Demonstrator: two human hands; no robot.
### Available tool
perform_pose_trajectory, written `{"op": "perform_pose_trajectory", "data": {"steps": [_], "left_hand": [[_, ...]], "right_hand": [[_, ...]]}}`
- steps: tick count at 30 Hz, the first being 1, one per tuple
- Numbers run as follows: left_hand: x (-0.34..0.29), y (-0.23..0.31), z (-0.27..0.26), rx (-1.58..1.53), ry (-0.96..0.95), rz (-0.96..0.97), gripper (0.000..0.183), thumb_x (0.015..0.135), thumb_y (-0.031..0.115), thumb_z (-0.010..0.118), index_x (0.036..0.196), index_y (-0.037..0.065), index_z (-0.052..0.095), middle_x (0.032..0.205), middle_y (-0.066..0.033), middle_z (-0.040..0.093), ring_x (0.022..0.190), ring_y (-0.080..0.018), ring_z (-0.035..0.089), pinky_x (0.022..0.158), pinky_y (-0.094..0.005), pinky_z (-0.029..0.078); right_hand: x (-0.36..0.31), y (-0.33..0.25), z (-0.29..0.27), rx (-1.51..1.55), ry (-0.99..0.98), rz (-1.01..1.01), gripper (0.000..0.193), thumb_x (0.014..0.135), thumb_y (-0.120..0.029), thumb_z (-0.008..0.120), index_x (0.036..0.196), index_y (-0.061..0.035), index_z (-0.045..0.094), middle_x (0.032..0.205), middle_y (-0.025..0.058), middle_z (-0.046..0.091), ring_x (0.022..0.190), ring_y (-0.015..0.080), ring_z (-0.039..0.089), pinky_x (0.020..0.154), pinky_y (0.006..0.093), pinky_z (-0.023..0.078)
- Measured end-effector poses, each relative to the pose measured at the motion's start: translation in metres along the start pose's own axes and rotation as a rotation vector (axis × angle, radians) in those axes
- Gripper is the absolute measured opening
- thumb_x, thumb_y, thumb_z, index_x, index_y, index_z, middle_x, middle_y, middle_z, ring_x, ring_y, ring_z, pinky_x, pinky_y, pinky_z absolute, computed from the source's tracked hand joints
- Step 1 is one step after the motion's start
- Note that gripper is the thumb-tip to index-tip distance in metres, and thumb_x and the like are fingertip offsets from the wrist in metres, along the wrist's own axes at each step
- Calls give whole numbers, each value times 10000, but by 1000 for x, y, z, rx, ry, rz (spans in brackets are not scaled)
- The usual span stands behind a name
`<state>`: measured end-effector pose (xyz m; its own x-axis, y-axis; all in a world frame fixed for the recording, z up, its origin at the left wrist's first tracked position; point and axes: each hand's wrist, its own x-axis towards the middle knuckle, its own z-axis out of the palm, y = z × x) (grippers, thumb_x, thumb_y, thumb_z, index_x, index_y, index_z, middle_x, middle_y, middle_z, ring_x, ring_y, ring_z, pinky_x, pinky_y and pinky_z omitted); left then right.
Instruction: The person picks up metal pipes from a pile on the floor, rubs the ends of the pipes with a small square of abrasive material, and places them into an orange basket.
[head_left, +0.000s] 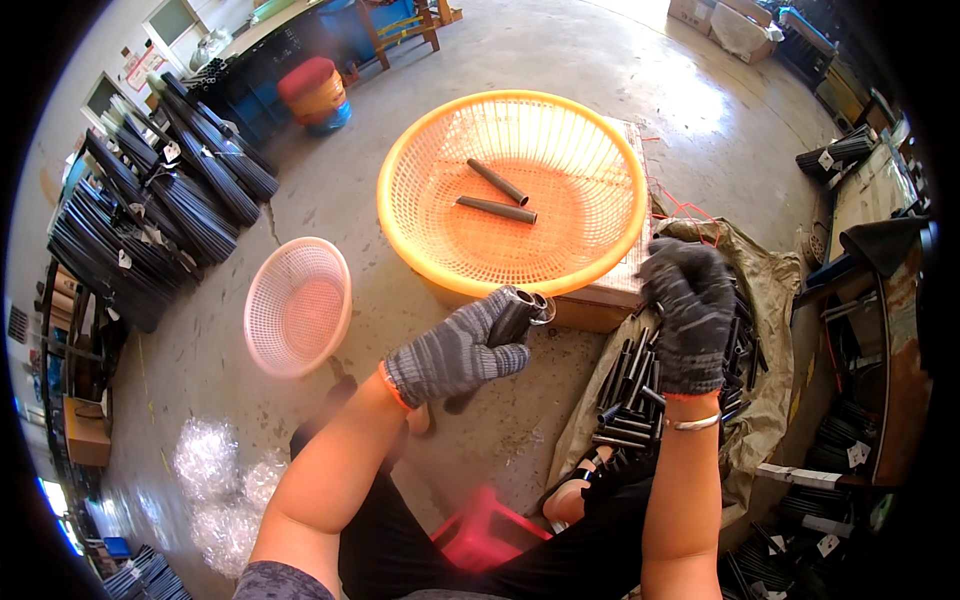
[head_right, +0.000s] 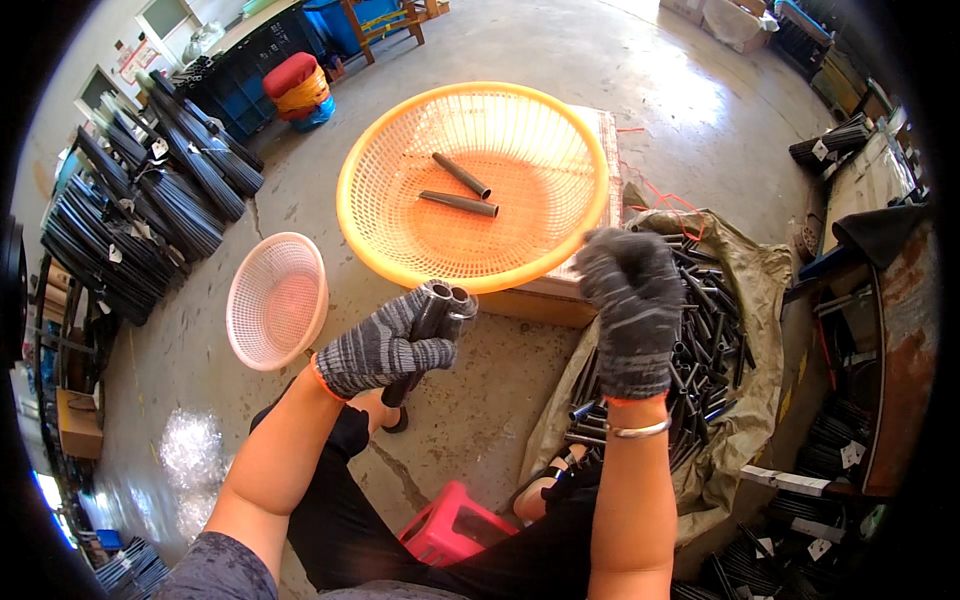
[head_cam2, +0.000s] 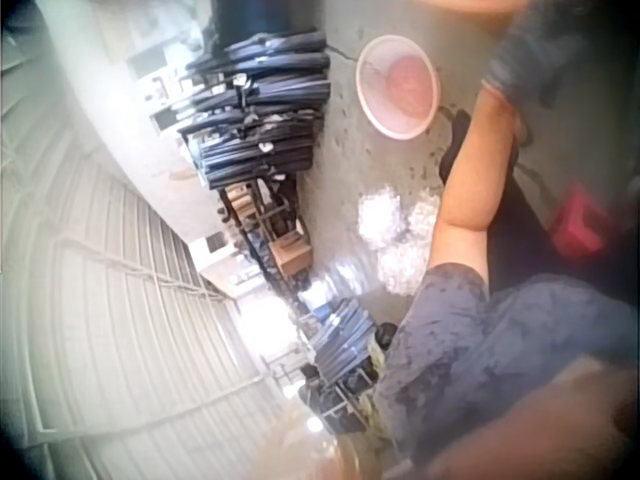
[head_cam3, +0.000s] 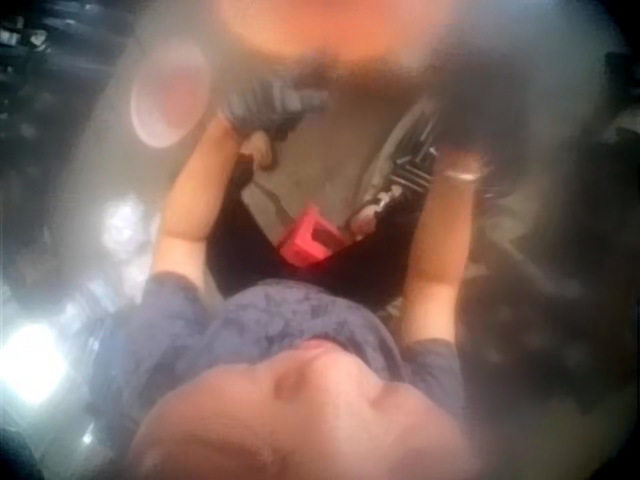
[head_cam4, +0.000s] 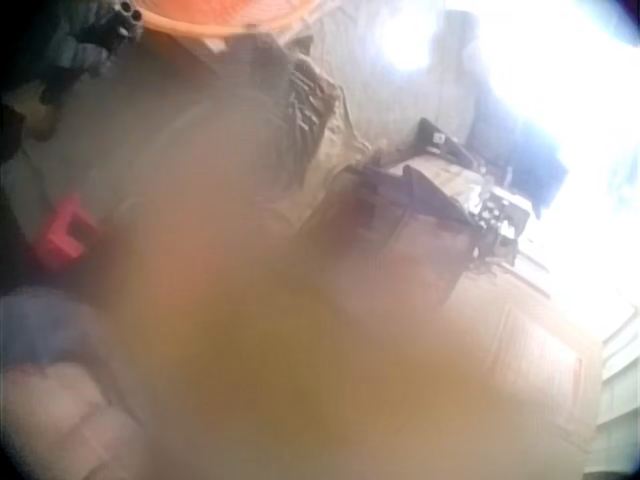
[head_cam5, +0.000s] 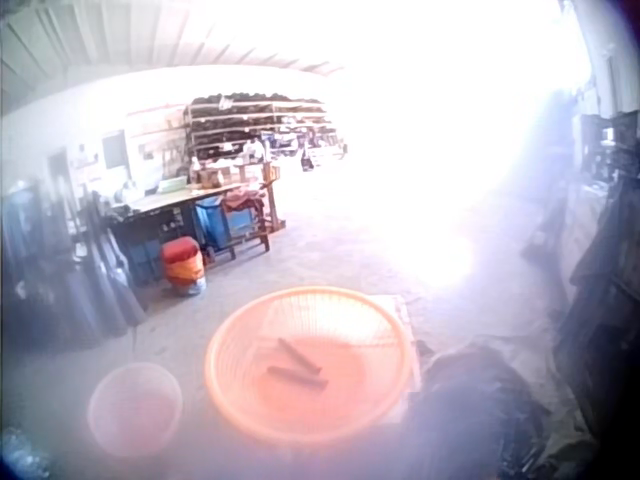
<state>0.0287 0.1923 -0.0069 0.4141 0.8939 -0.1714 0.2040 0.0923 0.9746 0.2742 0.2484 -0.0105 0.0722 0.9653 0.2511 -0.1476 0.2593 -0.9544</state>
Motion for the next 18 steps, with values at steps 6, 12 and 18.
{"op": "perform_pose_trajectory", "data": {"steps": [6,12,18], "left_hand": [[10,-11,8,158,24,80,478,852,76,650,1292,26,469,1228,-50,529,1112,-122,494,968,-276,408],[17,-31,21,-18,140,172,437,821,117,681,1195,13,481,978,-68,579,870,-145,546,786,-300,476],[5,12,12,-515,24,-150,571,763,85,737,1269,48,477,1055,-66,599,942,-143,581,839,-294,487]], "right_hand": [[-35,-10,50,5,-438,-187,166,787,89,622,910,-18,592,948,97,657,800,171,640,718,285,525],[-36,1,55,-253,-409,-341,203,727,95,634,887,-18,577,905,122,637,805,231,639,719,312,517],[-30,3,41,-257,-337,-305,180,738,109,621,857,-11,559,888,99,629,791,194,613,728,291,500]]}}
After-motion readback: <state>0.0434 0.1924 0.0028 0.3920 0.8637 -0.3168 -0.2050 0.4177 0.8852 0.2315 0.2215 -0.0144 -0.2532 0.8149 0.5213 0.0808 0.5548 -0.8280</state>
